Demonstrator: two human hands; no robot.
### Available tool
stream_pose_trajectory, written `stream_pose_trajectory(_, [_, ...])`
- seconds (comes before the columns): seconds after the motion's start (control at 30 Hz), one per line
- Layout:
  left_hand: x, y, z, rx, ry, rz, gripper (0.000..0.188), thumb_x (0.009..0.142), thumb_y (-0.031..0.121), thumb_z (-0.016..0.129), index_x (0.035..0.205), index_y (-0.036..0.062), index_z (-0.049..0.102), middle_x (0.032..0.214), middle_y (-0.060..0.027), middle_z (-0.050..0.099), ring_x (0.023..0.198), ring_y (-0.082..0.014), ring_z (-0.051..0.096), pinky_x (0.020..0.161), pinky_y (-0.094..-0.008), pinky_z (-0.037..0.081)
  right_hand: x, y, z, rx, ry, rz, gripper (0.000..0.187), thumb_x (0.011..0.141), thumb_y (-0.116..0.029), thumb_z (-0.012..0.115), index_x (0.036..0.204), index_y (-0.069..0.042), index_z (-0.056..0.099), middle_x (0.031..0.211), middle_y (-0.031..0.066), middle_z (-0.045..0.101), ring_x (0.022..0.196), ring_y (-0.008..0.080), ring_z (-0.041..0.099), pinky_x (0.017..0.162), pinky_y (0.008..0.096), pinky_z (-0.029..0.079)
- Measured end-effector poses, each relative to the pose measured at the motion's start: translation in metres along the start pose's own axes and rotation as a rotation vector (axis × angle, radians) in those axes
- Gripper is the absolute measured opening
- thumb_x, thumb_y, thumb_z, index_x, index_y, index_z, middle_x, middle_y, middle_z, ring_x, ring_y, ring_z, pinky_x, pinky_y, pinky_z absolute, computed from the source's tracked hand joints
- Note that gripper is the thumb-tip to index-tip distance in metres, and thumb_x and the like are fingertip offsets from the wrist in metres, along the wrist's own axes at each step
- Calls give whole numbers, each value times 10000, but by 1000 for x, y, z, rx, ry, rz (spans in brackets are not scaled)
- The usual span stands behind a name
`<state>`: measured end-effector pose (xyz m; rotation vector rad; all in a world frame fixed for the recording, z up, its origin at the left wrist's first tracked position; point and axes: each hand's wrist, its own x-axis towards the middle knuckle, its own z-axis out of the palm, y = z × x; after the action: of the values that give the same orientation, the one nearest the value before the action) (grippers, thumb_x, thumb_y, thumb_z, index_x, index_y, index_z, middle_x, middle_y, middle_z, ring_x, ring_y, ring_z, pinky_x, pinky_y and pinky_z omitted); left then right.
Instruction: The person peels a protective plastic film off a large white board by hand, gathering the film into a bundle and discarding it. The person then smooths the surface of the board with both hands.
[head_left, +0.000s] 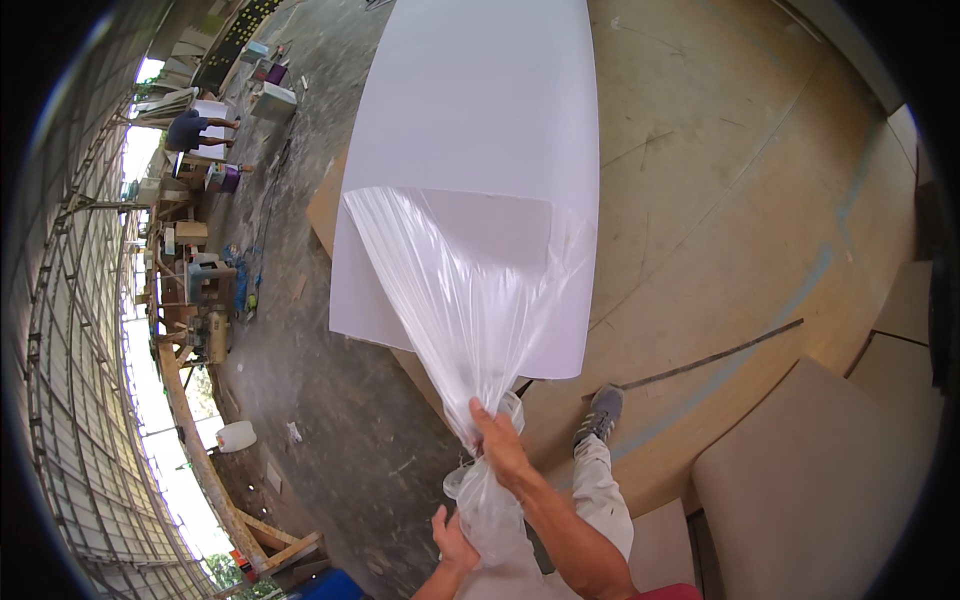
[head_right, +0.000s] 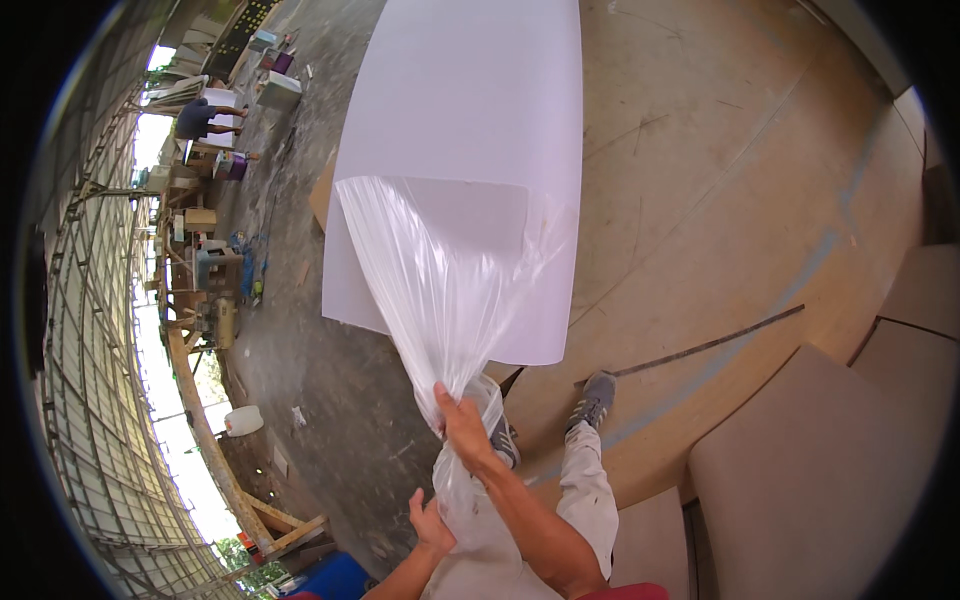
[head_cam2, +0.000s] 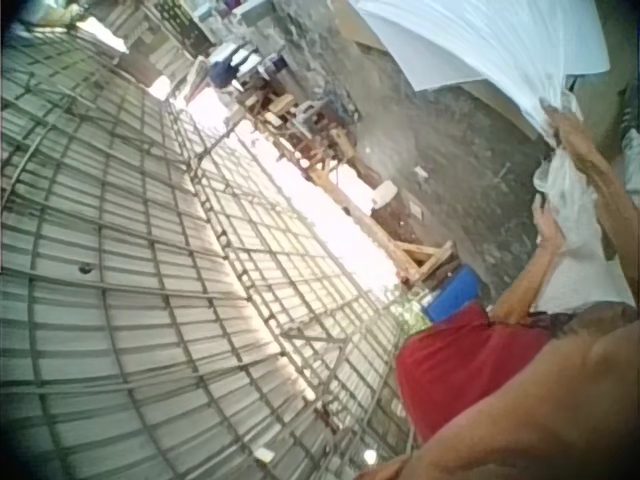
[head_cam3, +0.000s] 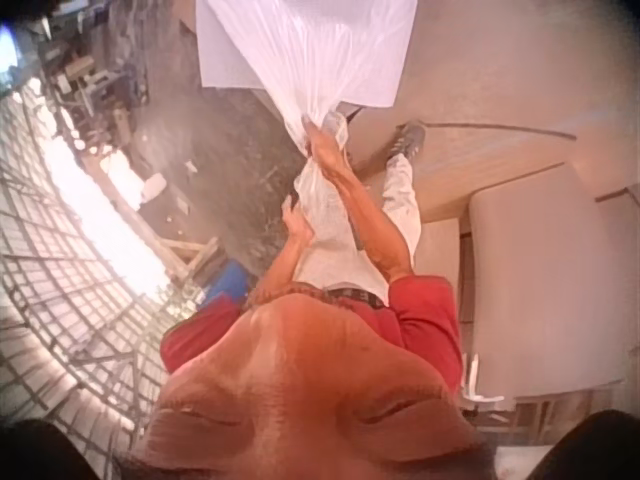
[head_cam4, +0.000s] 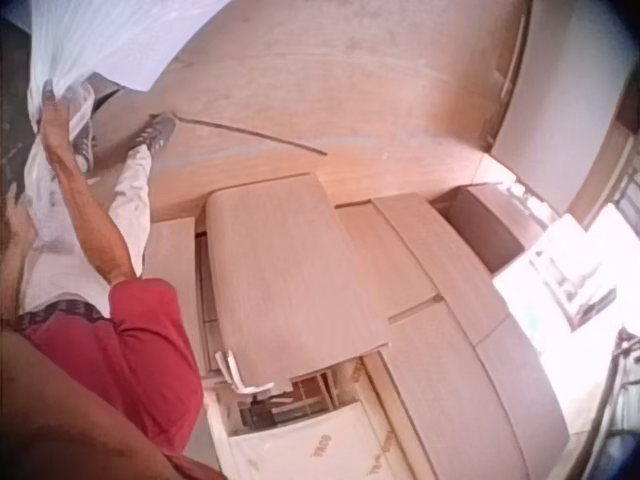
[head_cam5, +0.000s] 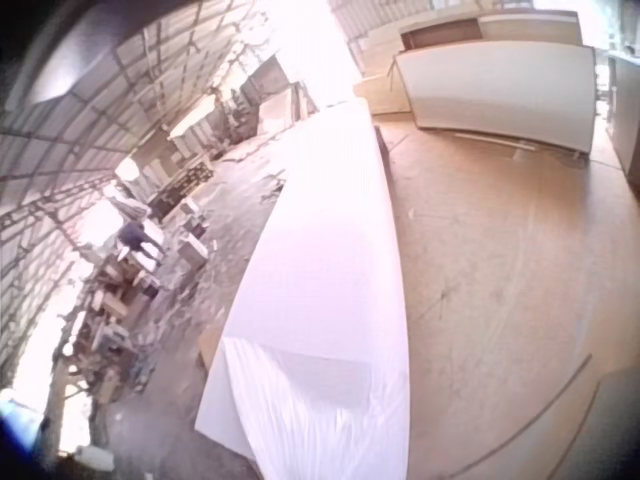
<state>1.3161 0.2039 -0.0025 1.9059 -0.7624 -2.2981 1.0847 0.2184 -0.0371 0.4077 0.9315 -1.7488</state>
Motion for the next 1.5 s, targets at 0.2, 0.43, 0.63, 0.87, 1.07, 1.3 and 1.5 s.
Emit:
stream_pose_trajectory(0.2, [104,122,17,4,-270,65,1047,893,781,324,1514,-61,341,1490,-214,478,1355,-357,477,1171,-458,317,1,56,43,218,205,-208,451,1044,-437,554,1017,-12,700,825,-19,623,670,65,492,604,260,414])
stream_pose_trajectory(0.43, [173,183,166,171,-488,-58,606,971,452,649,1288,-58,565,1190,-174,669,1037,-255,671,902,-416,554,24,108,12,-155,362,-277,435,1050,-408,555,1028,2,697,874,14,679,735,74,560,670,267,474])
stream_pose_trajectory(0.63, [188,162,156,386,-532,66,424,982,310,685,1238,-20,613,1134,-118,684,980,-204,666,850,-368,554,25,119,22,-56,493,-350,428,1042,-396,571,988,8,703,839,13,666,722,86,550,658,279,462])
stream_pose_trajectory(0.87, [159,154,137,434,-402,380,455,1014,293,644,1315,-41,578,1235,-92,638,1093,-170,580,975,-324,466,17,140,35,-102,472,-460,373,1047,-362,574,1002,-12,692,847,-24,637,708,63,515,630,250,434])
stream_pose_trajectory(1.07, [169,141,105,404,-433,391,456,1017,291,637,1317,-47,580,1256,-80,627,1123,-159,562,997,-307,442,-1,157,36,18,393,-332,340,1032,-347,608,1049,-17,693,943,-37,665,812,46,552,731,244,446])
stream_pose_trajectory(1.3, [138,133,95,404,-393,433,405,1013,297,642,1253,-28,620,1181,-46,636,1086,-136,552,990,-300,424,-28,162,42,-87,412,-326,365,1038,-379,591,1013,-32,701,851,-69,607,714,37,472,640,236,386])
stream_pose_trajectory(1.5, [113,126,76,412,-317,373,453,1009,315,649,1283,-41,586,1199,-79,629,1060,-159,589,945,-319,478,-50,171,45,52,289,-254,374,1040,-393,585,1026,-36,696,823,-64,587,734,44,480,651,241,388])
